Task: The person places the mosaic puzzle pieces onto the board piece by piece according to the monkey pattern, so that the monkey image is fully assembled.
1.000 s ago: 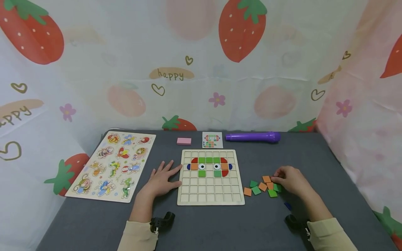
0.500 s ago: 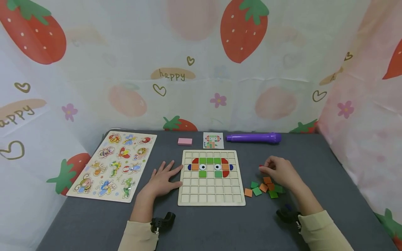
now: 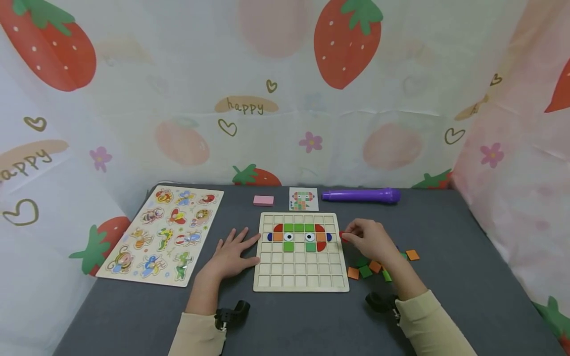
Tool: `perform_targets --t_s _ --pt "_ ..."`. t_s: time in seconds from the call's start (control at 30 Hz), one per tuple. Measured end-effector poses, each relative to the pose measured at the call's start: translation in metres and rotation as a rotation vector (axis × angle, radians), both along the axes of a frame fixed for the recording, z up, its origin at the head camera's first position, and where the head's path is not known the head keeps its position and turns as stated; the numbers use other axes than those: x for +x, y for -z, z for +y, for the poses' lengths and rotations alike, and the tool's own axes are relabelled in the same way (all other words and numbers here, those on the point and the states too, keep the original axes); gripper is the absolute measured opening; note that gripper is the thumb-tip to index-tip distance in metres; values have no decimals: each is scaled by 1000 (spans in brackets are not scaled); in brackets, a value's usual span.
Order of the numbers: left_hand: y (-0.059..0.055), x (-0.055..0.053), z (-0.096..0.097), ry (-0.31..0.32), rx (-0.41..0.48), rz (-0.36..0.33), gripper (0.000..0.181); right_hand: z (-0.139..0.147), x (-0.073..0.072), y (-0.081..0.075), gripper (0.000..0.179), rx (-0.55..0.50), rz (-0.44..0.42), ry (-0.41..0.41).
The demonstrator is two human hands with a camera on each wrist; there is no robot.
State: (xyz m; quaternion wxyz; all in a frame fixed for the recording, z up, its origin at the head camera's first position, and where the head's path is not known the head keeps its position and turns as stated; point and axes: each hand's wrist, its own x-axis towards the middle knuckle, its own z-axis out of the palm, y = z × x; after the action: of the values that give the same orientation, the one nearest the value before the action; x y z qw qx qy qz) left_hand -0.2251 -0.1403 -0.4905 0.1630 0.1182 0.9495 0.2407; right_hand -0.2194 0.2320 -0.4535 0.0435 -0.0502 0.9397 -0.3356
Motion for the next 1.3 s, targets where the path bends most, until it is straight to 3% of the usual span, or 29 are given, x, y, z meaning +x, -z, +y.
perform_targets --t_s 0.7,1.3 --pt "4 -1 -1 -9 0 -3 69 -54 -14 3 11 -81 -10 -132" --pt "2 -2 -1 2 1 5 70 -92 -24 15 9 -181 -32 -176"
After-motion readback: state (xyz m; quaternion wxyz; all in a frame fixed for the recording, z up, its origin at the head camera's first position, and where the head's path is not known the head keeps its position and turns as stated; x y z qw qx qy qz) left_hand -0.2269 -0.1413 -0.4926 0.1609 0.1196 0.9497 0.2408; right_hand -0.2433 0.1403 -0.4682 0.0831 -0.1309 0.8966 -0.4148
